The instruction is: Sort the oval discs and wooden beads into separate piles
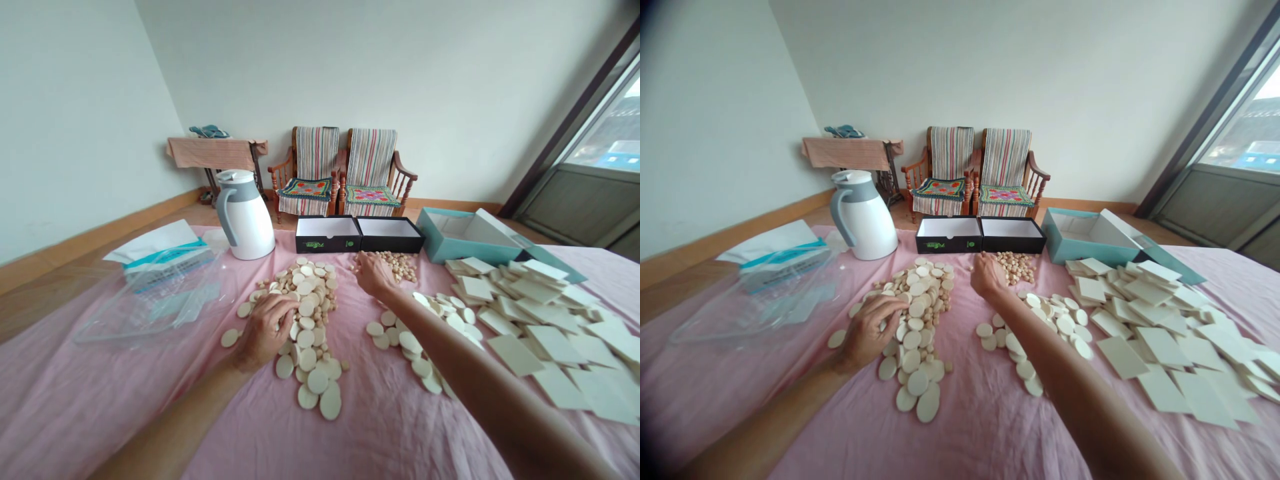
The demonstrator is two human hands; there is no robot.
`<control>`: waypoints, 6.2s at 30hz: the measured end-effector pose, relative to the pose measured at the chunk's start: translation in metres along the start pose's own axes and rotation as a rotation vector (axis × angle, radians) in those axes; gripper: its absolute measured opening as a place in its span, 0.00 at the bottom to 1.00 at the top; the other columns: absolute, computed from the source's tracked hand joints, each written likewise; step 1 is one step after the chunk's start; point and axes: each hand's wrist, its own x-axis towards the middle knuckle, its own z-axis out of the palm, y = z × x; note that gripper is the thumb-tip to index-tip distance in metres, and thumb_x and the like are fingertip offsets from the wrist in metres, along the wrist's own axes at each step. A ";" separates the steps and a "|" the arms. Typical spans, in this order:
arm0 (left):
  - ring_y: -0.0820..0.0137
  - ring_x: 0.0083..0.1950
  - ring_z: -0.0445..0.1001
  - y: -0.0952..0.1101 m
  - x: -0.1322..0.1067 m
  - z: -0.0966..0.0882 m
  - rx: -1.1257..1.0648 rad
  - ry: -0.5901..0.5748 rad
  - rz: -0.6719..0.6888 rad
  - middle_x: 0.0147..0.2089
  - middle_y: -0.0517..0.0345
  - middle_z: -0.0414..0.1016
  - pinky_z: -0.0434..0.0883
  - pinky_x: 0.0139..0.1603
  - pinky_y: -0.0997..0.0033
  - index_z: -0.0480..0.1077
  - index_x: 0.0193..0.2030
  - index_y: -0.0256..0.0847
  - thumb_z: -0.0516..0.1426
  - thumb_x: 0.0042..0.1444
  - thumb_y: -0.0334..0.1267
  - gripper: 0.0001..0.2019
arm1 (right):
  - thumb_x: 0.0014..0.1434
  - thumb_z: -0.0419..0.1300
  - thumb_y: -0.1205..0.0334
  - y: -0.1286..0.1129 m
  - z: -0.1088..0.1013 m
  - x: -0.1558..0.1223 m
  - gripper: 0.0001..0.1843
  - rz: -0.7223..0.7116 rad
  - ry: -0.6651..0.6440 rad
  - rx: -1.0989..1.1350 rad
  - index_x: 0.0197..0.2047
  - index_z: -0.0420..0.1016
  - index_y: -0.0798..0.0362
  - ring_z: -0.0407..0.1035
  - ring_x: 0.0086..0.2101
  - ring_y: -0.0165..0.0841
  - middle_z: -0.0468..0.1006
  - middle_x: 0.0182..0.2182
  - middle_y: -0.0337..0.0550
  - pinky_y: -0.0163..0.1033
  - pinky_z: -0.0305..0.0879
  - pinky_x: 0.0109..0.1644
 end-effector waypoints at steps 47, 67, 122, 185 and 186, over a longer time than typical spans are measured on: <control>0.67 0.43 0.73 0.001 0.002 -0.001 0.011 0.014 0.009 0.39 0.54 0.76 0.68 0.46 0.66 0.72 0.41 0.40 0.51 0.58 0.27 0.10 | 0.50 0.54 0.70 -0.059 0.014 -0.072 0.06 -0.169 -0.224 0.212 0.34 0.67 0.55 0.67 0.31 0.32 0.75 0.31 0.46 0.34 0.54 0.32; 0.68 0.43 0.72 -0.001 0.000 0.001 -0.014 0.017 0.008 0.39 0.55 0.76 0.68 0.46 0.66 0.72 0.41 0.40 0.52 0.58 0.26 0.10 | 0.51 0.48 0.78 0.009 -0.014 -0.031 0.18 -0.039 0.030 0.041 0.43 0.70 0.58 0.64 0.33 0.33 0.70 0.39 0.51 0.35 0.55 0.33; 0.67 0.45 0.72 0.000 0.002 0.001 0.012 -0.001 0.017 0.40 0.55 0.76 0.68 0.48 0.65 0.72 0.42 0.41 0.52 0.58 0.26 0.11 | 0.50 0.50 0.76 -0.068 0.018 -0.101 0.13 -0.243 -0.167 0.331 0.37 0.66 0.54 0.66 0.36 0.31 0.71 0.35 0.44 0.33 0.56 0.36; 0.67 0.44 0.72 -0.002 0.004 -0.006 0.040 0.061 0.028 0.39 0.55 0.77 0.68 0.48 0.64 0.73 0.41 0.40 0.52 0.57 0.26 0.10 | 0.48 0.52 0.75 -0.028 0.036 -0.049 0.10 -0.213 -0.072 0.257 0.33 0.67 0.54 0.64 0.31 0.31 0.71 0.32 0.43 0.33 0.55 0.34; 0.67 0.44 0.72 -0.002 0.004 -0.006 0.041 0.063 0.027 0.39 0.55 0.77 0.68 0.48 0.64 0.73 0.41 0.40 0.52 0.57 0.26 0.10 | 0.48 0.52 0.74 -0.024 0.034 -0.047 0.09 -0.199 -0.070 0.230 0.34 0.67 0.54 0.63 0.30 0.30 0.71 0.32 0.43 0.33 0.55 0.33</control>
